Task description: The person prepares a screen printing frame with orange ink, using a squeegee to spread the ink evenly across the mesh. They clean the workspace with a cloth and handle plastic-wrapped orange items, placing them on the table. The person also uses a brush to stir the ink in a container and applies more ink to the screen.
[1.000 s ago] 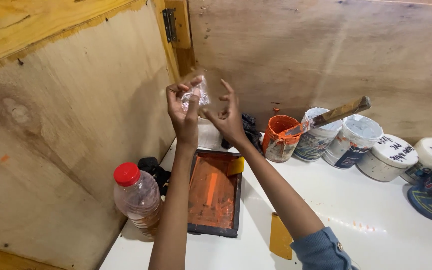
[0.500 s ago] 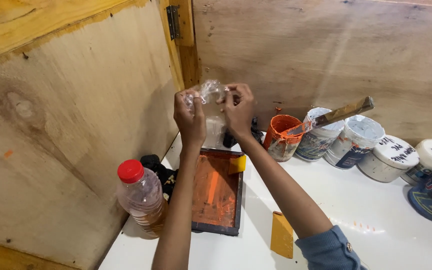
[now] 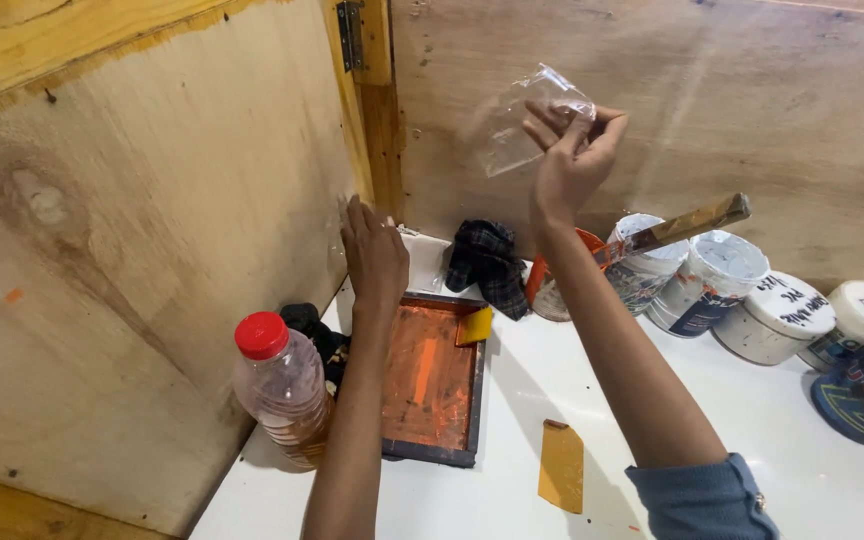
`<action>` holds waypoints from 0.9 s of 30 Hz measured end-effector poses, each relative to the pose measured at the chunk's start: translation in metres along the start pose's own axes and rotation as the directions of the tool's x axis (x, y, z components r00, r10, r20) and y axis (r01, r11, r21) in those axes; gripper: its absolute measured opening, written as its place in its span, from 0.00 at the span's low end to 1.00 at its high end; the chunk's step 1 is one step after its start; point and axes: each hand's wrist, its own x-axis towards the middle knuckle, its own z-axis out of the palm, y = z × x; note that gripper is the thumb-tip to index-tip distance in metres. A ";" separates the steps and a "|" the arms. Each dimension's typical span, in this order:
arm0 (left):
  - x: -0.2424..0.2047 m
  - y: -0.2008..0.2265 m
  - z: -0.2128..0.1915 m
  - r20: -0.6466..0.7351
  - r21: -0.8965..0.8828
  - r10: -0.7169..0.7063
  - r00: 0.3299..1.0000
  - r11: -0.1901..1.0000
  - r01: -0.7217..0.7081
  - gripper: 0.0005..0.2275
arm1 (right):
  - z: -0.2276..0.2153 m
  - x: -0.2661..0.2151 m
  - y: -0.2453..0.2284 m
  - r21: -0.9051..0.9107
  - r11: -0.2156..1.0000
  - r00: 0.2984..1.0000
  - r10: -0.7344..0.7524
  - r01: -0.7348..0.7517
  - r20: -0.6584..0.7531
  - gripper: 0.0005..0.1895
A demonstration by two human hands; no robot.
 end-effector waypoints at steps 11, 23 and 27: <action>-0.001 0.024 -0.016 0.269 -0.110 -0.105 0.957 0.984 0.139 0.42 | -0.002 -0.063 0.042 -0.281 0.945 0.877 0.271 -0.165 0.396 0.09; -0.004 0.081 -0.023 0.202 0.105 -0.154 0.967 0.985 0.135 0.33 | 0.009 -0.112 0.030 -0.732 0.678 0.370 0.699 -0.070 0.612 0.29; -0.008 0.115 -0.100 0.254 0.037 -0.050 0.966 0.998 0.042 0.22 | 0.027 -0.144 -0.008 -0.546 0.783 0.298 0.619 -0.297 0.726 0.31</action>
